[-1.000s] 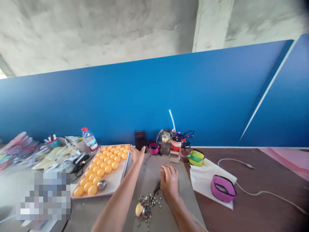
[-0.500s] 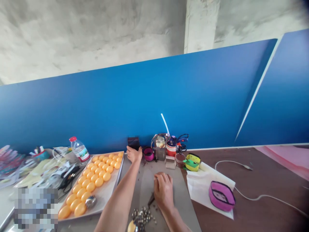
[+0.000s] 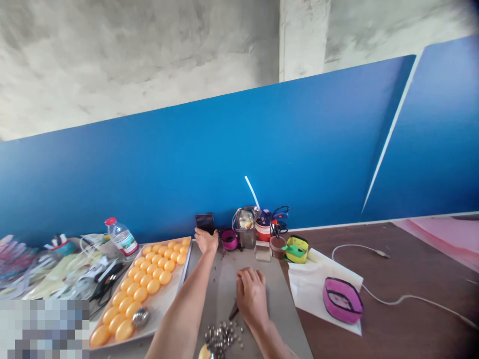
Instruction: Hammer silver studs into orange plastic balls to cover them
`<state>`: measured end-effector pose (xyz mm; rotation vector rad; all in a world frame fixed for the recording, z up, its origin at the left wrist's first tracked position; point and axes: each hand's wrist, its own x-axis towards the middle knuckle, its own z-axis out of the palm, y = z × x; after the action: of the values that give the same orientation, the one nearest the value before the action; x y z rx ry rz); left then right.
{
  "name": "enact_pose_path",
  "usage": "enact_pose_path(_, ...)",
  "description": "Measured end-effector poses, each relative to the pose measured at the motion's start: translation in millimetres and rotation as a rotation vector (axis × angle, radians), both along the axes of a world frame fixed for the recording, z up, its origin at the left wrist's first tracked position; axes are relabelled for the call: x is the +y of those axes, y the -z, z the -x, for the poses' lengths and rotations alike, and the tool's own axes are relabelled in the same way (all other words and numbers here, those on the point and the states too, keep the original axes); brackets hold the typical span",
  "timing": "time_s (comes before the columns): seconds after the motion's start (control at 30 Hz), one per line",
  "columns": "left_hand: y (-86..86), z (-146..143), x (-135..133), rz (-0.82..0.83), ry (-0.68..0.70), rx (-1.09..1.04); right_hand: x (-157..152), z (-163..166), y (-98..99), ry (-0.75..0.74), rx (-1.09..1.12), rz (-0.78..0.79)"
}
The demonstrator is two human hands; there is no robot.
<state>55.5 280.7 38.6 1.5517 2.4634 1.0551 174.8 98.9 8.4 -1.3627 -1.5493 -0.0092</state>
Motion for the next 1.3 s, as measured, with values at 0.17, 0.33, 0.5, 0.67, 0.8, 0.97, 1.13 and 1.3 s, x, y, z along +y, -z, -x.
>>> enact_pose_path(0.17, -3.1, 0, -1, 0.024, -0.009, -0.001, 0, 0, -0.5, 0.017, -0.003, -0.017)
enact_pose_path(0.33, -4.3, 0, -3, 0.010, -0.024, -0.024, 0, 2, 0.4, 0.040, 0.001, -0.009)
enact_pose_path(0.5, -7.9, 0, 0, 0.015, -0.055, -0.064, 1, 3, 1.0, 0.037, 0.001, 0.014)
enact_pose_path(0.67, -12.8, 0, 2, 0.050, -0.042, -0.071, 3, 4, 3.3, 0.035, 0.026, 0.045)
enact_pose_path(0.8, -12.9, 2, 3, 0.074, -0.020, -0.062, 4, 4, 5.4, 0.049, 0.021, 0.047)
enact_pose_path(0.97, -11.3, 4, 6, 0.093, -0.060, -0.098, 4, 4, 6.8, 0.061, 0.022, 0.091)
enact_pose_path(1.13, -6.7, 12, 1, -0.037, -0.055, -0.088, 5, 4, 9.1, 0.047, 0.035, 0.126)
enact_pose_path(1.3, 8.7, 32, -19, -0.219, 0.061, 0.057, 5, 4, 10.3, 0.035, 0.032, 0.149)
